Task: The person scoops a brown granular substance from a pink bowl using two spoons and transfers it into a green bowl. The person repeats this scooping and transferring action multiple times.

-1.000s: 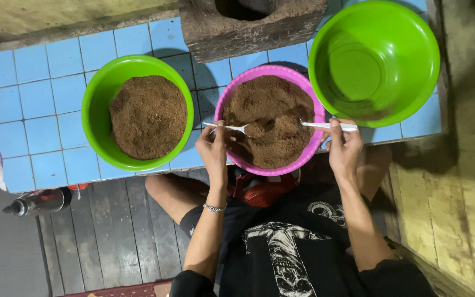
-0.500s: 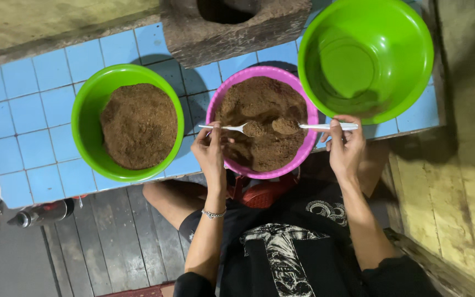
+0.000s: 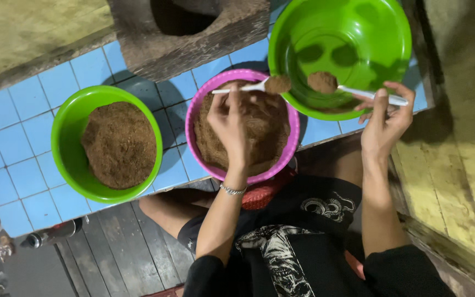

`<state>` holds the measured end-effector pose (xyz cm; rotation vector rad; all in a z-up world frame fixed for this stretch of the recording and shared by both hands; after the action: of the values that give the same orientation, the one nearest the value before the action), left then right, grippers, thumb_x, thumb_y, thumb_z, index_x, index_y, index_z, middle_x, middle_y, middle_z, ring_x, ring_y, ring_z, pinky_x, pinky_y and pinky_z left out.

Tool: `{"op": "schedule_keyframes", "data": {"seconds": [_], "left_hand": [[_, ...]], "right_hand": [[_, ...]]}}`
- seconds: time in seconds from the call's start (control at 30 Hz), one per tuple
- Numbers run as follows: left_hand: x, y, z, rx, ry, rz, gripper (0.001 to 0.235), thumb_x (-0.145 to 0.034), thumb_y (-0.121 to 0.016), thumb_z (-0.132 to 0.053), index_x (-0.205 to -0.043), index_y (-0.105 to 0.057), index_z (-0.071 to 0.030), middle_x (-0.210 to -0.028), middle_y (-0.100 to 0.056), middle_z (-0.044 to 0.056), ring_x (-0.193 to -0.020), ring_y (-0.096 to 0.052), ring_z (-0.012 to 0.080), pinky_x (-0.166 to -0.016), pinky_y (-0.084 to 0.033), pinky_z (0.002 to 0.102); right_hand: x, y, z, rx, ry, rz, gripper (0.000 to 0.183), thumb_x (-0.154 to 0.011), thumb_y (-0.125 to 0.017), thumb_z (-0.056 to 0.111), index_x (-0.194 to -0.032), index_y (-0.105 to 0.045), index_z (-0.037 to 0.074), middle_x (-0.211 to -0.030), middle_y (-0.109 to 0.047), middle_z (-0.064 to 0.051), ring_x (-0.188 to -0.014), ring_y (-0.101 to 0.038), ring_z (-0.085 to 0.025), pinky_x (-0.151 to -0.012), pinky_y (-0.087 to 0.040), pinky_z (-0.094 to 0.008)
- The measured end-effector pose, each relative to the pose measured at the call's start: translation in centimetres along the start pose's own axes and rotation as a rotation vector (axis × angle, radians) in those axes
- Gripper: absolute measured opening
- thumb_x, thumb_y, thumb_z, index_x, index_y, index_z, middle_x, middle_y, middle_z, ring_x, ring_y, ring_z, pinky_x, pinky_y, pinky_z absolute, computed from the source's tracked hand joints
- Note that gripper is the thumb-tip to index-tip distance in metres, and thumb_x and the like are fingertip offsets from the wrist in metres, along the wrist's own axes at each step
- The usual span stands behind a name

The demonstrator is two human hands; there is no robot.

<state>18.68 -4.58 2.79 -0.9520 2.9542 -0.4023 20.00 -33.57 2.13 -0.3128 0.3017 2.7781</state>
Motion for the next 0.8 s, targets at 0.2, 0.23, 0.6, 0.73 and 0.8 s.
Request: {"op": "schedule_keyframes", "data": {"seconds": [0.2, 0.23, 0.6, 0.73, 0.8], "left_hand": [[0.3, -6.7, 3.2, -0.575, -0.420, 0.092, 0.013, -0.099, -0.067, -0.013, -0.104, -0.075, -0.020, -0.079, -0.076, 0.006, -0.080, -0.076, 0.0272, -0.081, -0.056, 0.038], [0.4, -6.6, 4.3, -0.577, -0.421, 0.095, 0.013, -0.099, -0.067, -0.013, -0.104, -0.075, -0.020, -0.079, -0.076, 0.006, -0.080, -0.076, 0.0272, -0.081, -0.056, 0.038], [1.0, -5.6, 4.7, -0.456, -0.558, 0.170, 0.015, -0.102, -0.065, -0.014, -0.115, -0.073, -0.015, -0.096, -0.079, 0.009, -0.080, -0.078, 0.0245, -0.071, -0.064, 0.036], [1.5, -3.2, 1.3, -0.375, -0.414, 0.090, 0.014, -0.102, -0.064, -0.014, -0.113, -0.073, -0.015, -0.089, -0.079, 0.007, -0.072, -0.076, 0.0174, -0.069, -0.064, 0.031], [1.7, -1.2, 0.6, -0.344, -0.342, 0.015, 0.013, -0.098, -0.069, -0.011, -0.109, -0.075, -0.013, -0.096, -0.079, 0.009, -0.086, -0.077, 0.0219, -0.073, -0.062, 0.034]], "right_hand": [[-0.4, 0.6, -3.8, 0.371, 0.408, 0.016, 0.020, -0.116, -0.052, -0.003, -0.125, -0.070, -0.005, -0.097, -0.074, -0.030, -0.074, -0.067, -0.028, -0.061, -0.049, -0.028], [-0.2, 0.5, -3.9, 0.371, 0.406, 0.013, 0.020, -0.116, -0.052, -0.003, -0.125, -0.070, -0.005, -0.097, -0.074, -0.030, -0.074, -0.067, -0.028, -0.061, -0.049, -0.028], [1.8, 0.9, -3.7, 0.557, 0.413, -0.037, 0.021, -0.117, -0.058, 0.015, -0.127, -0.075, 0.006, -0.093, -0.074, -0.013, -0.088, -0.051, -0.020, -0.086, -0.035, -0.038], [2.7, 0.3, -0.4, 0.354, 0.340, 0.000, 0.021, -0.116, -0.056, 0.007, -0.131, -0.067, -0.001, -0.104, -0.071, -0.019, -0.093, -0.068, -0.026, -0.090, -0.050, -0.040], [3.3, -0.4, 2.7, 0.222, 0.353, 0.013, 0.025, -0.116, -0.051, 0.007, -0.134, -0.059, -0.008, -0.107, -0.067, -0.027, -0.099, -0.072, -0.039, -0.090, -0.056, -0.046]]}}
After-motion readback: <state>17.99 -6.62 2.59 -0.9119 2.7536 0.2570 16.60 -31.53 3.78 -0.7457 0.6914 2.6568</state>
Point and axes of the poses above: each hand's wrist, its own x-axis away from the middle knuckle, its own y-axis out of the back of the hand, z = x × y, the point moved 4 cm from there along -x, towards the middle knuckle
